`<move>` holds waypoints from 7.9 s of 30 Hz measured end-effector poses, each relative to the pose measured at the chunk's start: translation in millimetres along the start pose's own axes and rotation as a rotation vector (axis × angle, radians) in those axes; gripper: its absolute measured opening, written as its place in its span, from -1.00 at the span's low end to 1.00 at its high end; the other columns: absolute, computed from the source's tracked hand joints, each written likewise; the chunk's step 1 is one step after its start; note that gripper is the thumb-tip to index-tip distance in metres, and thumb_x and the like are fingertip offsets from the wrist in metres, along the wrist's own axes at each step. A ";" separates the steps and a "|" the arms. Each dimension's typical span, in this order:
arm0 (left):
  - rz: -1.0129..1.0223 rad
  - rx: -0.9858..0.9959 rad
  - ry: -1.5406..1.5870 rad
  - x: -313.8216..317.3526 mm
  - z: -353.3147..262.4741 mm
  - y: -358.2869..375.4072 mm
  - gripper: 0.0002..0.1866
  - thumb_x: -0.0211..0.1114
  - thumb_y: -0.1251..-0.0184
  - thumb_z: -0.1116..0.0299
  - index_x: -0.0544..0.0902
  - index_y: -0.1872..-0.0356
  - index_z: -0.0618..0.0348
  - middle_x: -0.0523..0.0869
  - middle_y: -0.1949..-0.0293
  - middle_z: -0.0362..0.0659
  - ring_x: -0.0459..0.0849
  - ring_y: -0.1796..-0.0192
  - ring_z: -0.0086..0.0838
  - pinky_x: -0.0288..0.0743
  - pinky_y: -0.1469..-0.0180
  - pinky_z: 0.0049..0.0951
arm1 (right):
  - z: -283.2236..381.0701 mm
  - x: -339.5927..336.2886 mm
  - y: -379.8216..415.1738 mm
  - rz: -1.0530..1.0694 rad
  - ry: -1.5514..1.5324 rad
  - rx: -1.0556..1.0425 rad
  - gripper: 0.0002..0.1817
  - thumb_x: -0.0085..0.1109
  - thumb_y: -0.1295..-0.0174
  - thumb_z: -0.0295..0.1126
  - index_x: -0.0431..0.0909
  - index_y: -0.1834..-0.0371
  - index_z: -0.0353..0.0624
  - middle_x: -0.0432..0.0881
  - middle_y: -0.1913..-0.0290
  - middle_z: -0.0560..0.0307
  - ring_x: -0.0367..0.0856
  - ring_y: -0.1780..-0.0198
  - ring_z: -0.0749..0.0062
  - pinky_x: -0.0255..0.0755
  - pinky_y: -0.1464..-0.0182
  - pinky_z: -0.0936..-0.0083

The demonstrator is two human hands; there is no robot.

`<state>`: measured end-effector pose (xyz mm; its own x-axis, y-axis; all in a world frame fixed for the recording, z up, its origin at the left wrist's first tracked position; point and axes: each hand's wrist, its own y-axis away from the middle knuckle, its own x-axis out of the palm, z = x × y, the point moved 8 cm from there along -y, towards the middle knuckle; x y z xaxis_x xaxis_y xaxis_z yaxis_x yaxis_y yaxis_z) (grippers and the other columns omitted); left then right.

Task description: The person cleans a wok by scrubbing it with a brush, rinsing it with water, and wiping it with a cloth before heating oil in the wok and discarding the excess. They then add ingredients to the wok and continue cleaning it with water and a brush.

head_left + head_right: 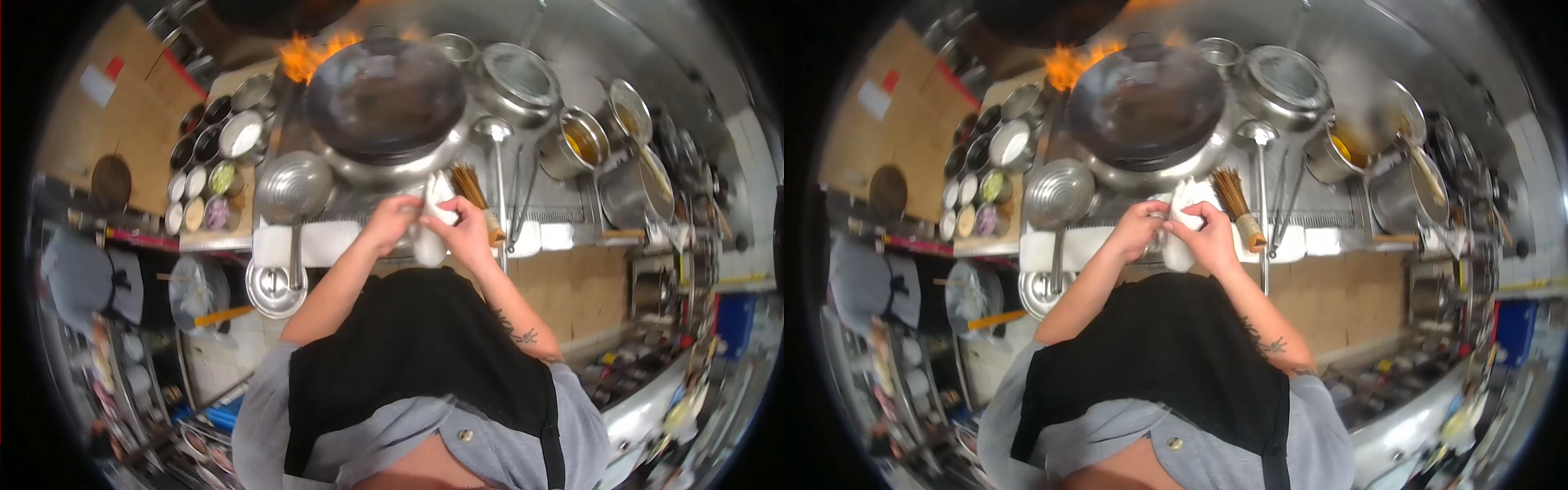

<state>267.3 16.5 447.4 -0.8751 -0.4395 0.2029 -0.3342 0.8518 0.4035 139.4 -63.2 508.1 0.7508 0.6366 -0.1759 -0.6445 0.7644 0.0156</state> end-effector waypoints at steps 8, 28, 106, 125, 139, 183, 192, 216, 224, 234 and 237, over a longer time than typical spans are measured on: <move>-0.467 0.265 -0.196 -47.6 9.5 7.2 -0.54 0.52 0.18 0.45 0.74 0.09 0.14 0.50 -0.23 0.14 0.54 -0.20 -0.23 0.46 -0.19 -0.35 | -19.1 31.1 -6.8 0.199 0.086 -0.079 -0.72 0.45 -0.13 -0.47 0.55 0.19 -0.31 0.62 0.17 0.10 0.54 0.10 0.47 0.44 -0.02 0.48; -1.194 0.421 -0.161 -139.8 41.5 151.9 -0.36 0.53 0.03 0.27 0.47 -0.10 0.20 0.65 0.04 0.15 0.61 -0.05 0.05 0.46 -0.05 -0.12 | 6.4 181.0 27.9 1.144 -0.139 0.099 -0.60 0.27 -0.22 -0.67 0.47 -0.14 -0.43 0.63 0.00 -0.04 0.60 0.02 0.38 0.48 -0.13 0.44; -0.023 -0.165 0.880 -25.0 132.0 11.4 -0.46 0.17 -0.46 0.20 0.40 -0.32 0.36 0.60 -0.20 0.07 0.64 -0.18 -0.17 0.56 -0.20 -0.17 | -167.0 -91.9 -54.0 0.382 1.175 0.177 -0.41 0.17 -0.16 -0.33 0.35 -0.30 -0.26 0.54 -0.02 -0.31 0.59 -0.03 -0.26 0.50 -0.14 0.12; -0.335 -0.190 0.802 -80.6 41.3 -137.5 -0.76 0.16 -0.43 0.40 0.54 0.01 0.34 0.69 0.10 0.02 0.73 0.10 -0.17 0.67 0.04 -0.12 | 49.0 -86.4 -157.9 0.014 -0.391 0.052 -0.16 0.18 -0.27 -0.47 -0.02 -0.60 0.02 0.52 -0.14 -0.04 0.64 0.26 0.27 0.63 0.36 0.39; -0.330 -0.174 0.939 -65.6 3.7 -93.0 -0.65 0.18 -0.48 0.17 0.48 -0.09 0.20 0.66 0.03 -0.06 0.68 -0.02 -0.21 0.61 -0.05 -0.10 | 81.5 -18.6 -267.8 0.107 -0.452 -0.072 -0.17 0.18 -0.35 -0.44 -0.09 -0.60 0.00 0.55 -0.02 0.03 0.64 0.29 0.32 0.60 0.36 0.39; -0.530 -0.307 0.718 -69.8 13.8 -115.2 -0.76 0.12 -0.28 0.56 0.46 0.06 0.46 0.65 0.16 0.13 0.75 0.22 -0.02 0.73 0.23 0.07 | 10.6 -11.9 -400.0 -0.286 0.908 0.020 -0.49 0.00 -0.37 0.05 0.69 0.12 -0.20 0.71 0.07 -0.19 0.71 0.01 -0.03 0.61 0.04 0.15; -0.473 -0.275 0.770 -69.7 5.1 -116.5 -0.76 0.12 -0.27 0.55 0.47 0.07 0.46 0.65 0.18 0.13 0.74 0.23 0.02 0.72 0.23 0.10 | -24.2 104.1 -290.2 1.038 0.897 -0.068 -0.26 0.20 -0.18 0.19 0.46 -0.38 0.06 0.54 -0.30 -0.07 0.67 -0.08 0.03 0.62 -0.03 0.29; -0.429 -0.308 0.712 -68.7 16.0 -127.6 -0.81 0.10 -0.27 0.50 0.48 0.12 0.32 0.64 0.28 0.01 0.73 0.31 -0.11 0.70 0.30 -0.04 | -75.7 36.5 -363.4 0.265 0.858 0.255 -0.49 0.13 -0.30 0.06 0.63 -0.13 -0.07 0.71 -0.03 -0.11 0.70 -0.01 0.06 0.60 -0.02 0.26; -0.425 -0.234 0.763 -72.0 24.4 -137.0 -0.80 0.07 -0.28 0.55 0.47 0.10 0.37 0.63 0.26 0.04 0.73 0.27 -0.05 0.72 0.22 0.02 | 5.9 2.2 -296.0 1.264 1.578 0.173 -0.30 0.02 -0.30 0.24 0.49 -0.36 0.04 0.50 -0.34 -0.07 0.40 -0.38 0.02 0.24 -0.43 0.13; -0.419 -0.259 0.731 -71.6 -2.9 -114.7 -0.86 0.09 -0.31 0.54 0.49 0.14 0.34 0.62 0.26 0.01 0.73 0.29 -0.13 0.73 0.28 -0.03 | -64.6 51.1 -371.5 0.345 0.612 0.578 -0.54 0.26 -0.25 -0.07 0.64 -0.04 -0.21 0.71 0.12 0.00 0.68 0.05 0.21 0.61 0.06 0.35; -0.332 -0.214 0.782 -70.8 4.3 -120.3 -0.85 0.09 -0.31 0.54 0.49 0.14 0.33 0.63 0.25 0.01 0.73 0.29 -0.14 0.72 0.28 -0.06 | -51.6 138.2 -288.0 0.647 0.372 0.387 -0.52 0.21 -0.31 -0.04 0.60 -0.21 -0.03 0.65 -0.06 -0.07 0.71 0.38 0.01 0.69 0.44 0.14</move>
<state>367.9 -53.6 380.7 -0.2268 -0.7917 0.5673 -0.3878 0.6077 0.6931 421.3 -200.7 428.5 0.1104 0.9382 -0.3280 -0.7857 0.2845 0.5493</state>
